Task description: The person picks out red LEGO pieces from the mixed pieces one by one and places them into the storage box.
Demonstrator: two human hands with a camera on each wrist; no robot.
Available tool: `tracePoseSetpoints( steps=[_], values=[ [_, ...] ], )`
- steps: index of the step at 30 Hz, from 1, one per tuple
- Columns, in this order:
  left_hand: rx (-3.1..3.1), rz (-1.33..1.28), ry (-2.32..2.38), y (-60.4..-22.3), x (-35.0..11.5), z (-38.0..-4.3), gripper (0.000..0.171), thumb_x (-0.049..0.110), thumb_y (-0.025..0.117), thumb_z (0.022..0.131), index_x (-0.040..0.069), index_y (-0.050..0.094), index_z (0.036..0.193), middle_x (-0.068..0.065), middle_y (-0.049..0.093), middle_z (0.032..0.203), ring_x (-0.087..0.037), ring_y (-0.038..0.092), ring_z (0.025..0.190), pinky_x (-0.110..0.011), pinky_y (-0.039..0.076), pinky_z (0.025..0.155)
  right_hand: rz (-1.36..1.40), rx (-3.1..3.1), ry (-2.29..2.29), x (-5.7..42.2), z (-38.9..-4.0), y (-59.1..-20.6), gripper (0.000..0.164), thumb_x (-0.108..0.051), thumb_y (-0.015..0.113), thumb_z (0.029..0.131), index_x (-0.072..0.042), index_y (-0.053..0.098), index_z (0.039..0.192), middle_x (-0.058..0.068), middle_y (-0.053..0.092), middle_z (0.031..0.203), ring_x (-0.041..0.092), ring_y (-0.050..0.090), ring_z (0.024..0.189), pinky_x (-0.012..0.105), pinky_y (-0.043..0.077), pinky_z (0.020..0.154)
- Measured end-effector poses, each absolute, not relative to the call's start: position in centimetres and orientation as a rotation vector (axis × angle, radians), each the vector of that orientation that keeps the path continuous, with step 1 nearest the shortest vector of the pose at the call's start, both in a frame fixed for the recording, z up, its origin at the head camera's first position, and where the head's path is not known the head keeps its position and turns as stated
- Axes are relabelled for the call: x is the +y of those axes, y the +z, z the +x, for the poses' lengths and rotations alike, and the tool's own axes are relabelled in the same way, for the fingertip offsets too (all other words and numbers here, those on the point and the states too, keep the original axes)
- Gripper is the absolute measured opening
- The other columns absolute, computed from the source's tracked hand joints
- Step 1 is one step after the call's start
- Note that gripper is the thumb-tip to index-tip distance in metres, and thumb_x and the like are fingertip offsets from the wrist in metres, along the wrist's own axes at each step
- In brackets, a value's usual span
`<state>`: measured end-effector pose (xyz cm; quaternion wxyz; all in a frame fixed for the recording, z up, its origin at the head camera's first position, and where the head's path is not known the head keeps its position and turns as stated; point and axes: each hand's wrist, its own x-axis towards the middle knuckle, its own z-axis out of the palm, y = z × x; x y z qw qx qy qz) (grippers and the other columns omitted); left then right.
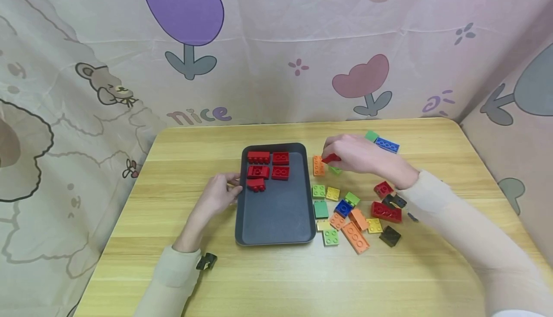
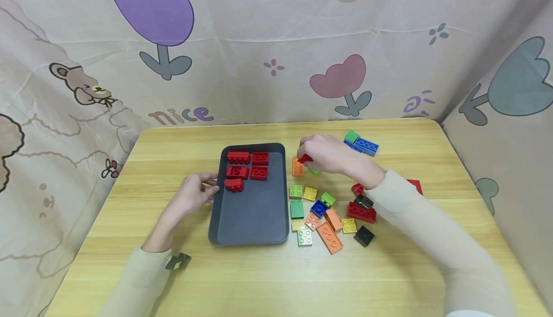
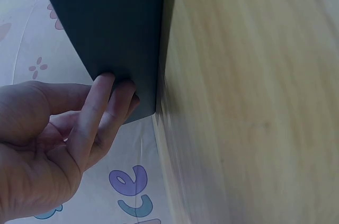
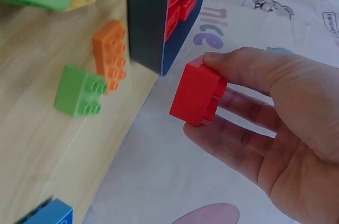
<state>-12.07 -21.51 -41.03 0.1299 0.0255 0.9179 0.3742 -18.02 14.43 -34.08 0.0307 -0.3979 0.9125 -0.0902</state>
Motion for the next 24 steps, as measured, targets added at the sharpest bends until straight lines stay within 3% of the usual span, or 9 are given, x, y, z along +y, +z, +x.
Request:
tracePoseSetpoints(
  steps=[13,24],
  values=[
    [2.681,0.08,1.077,-40.8,-21.5,-12.0,0.042,0.005,0.062,0.092,-0.001,0.056,0.133,-0.018,0.068,0.11,-0.013,0.066,0.072,-0.025,0.058,0.058,-1.338,2.777,-0.271,11.7,-18.0,-34.0,0.015,-0.014,0.076,0.083,-0.019,0.078,0.097,-0.002,0.071,0.098,0.013,0.067,0.085,0.027,0.059,0.075],
    [2.678,0.084,1.08,-40.9,-21.5,-12.0,0.042,0.005,0.062,0.092,-0.001,0.056,0.133,-0.019,0.067,0.111,-0.014,0.066,0.074,-0.024,0.058,0.058,-1.404,2.727,-0.231,9.4,-17.6,-34.5,0.015,-0.017,0.074,0.085,-0.018,0.078,0.099,0.001,0.071,0.104,0.015,0.066,0.094,0.029,0.059,0.083]
  ],
)
